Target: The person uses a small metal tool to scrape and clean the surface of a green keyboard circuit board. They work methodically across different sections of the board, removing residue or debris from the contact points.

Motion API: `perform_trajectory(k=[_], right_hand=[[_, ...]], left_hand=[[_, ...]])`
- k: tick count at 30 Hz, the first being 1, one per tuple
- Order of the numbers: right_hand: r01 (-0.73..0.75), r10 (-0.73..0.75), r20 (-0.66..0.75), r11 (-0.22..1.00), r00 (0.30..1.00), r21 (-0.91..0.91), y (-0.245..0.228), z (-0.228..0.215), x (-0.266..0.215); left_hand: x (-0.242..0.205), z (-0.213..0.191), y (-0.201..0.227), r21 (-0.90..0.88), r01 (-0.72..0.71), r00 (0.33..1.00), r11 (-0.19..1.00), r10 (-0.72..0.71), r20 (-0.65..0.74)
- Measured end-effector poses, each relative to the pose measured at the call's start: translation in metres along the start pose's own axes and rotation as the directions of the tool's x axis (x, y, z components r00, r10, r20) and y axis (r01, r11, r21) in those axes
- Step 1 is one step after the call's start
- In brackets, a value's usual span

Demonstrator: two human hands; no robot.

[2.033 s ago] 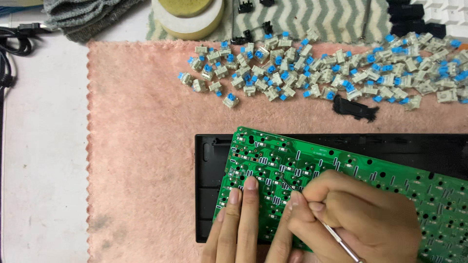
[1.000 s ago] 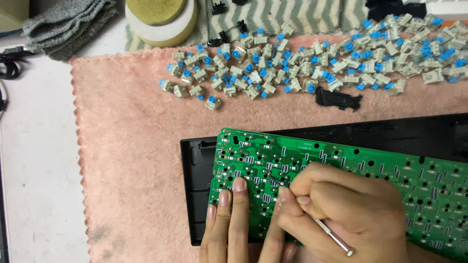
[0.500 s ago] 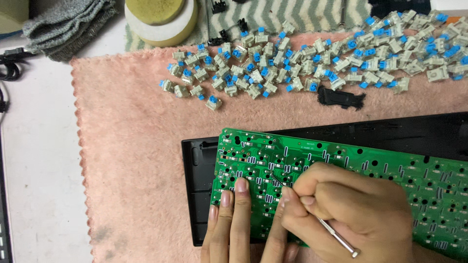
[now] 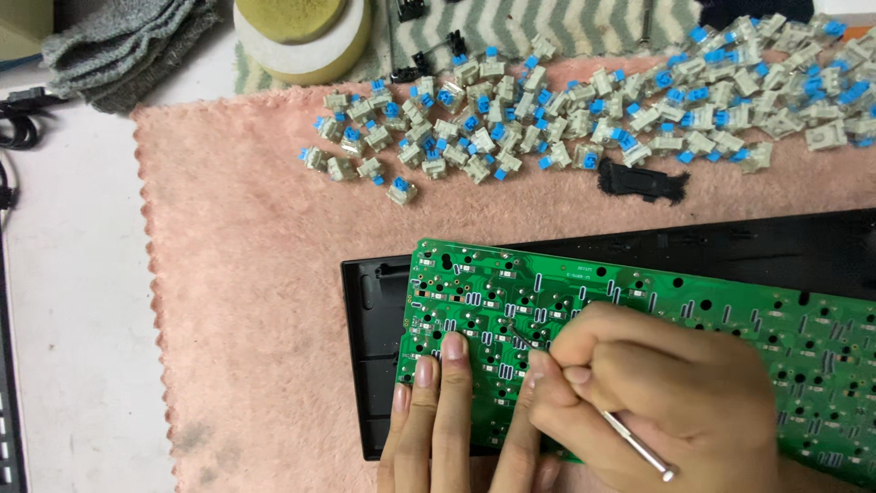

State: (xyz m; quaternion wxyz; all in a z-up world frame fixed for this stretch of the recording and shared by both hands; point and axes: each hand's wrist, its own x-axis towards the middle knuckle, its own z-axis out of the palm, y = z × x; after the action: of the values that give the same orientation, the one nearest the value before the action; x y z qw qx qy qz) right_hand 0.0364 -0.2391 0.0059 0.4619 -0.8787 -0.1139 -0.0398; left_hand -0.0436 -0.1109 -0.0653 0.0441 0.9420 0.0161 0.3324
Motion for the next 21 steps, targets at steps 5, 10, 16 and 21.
perform_trajectory(k=[5,10,16,21], right_hand=[[-0.017,0.018,-0.032,0.999,0.999,0.047,-0.007,0.002,0.0],[0.036,-0.036,-0.005,0.999,0.999,-0.039,0.0,0.0,-0.001],[-0.012,0.012,-0.018,1.0,1.0,0.006,0.003,0.001,-0.001],[-0.051,0.057,-0.083,0.996,0.995,0.076,-0.013,-0.001,0.001]], left_hand=[[0.0,-0.004,0.002,0.001,0.029,0.999,1.0,-0.029,0.027],[-0.001,-0.002,0.002,-0.013,0.01,0.999,1.0,-0.01,0.038],[-0.003,-0.002,-0.003,-0.01,-0.03,0.998,0.999,0.03,0.046],[-0.009,-0.004,-0.009,-0.045,-0.072,0.993,0.996,0.076,0.086]])
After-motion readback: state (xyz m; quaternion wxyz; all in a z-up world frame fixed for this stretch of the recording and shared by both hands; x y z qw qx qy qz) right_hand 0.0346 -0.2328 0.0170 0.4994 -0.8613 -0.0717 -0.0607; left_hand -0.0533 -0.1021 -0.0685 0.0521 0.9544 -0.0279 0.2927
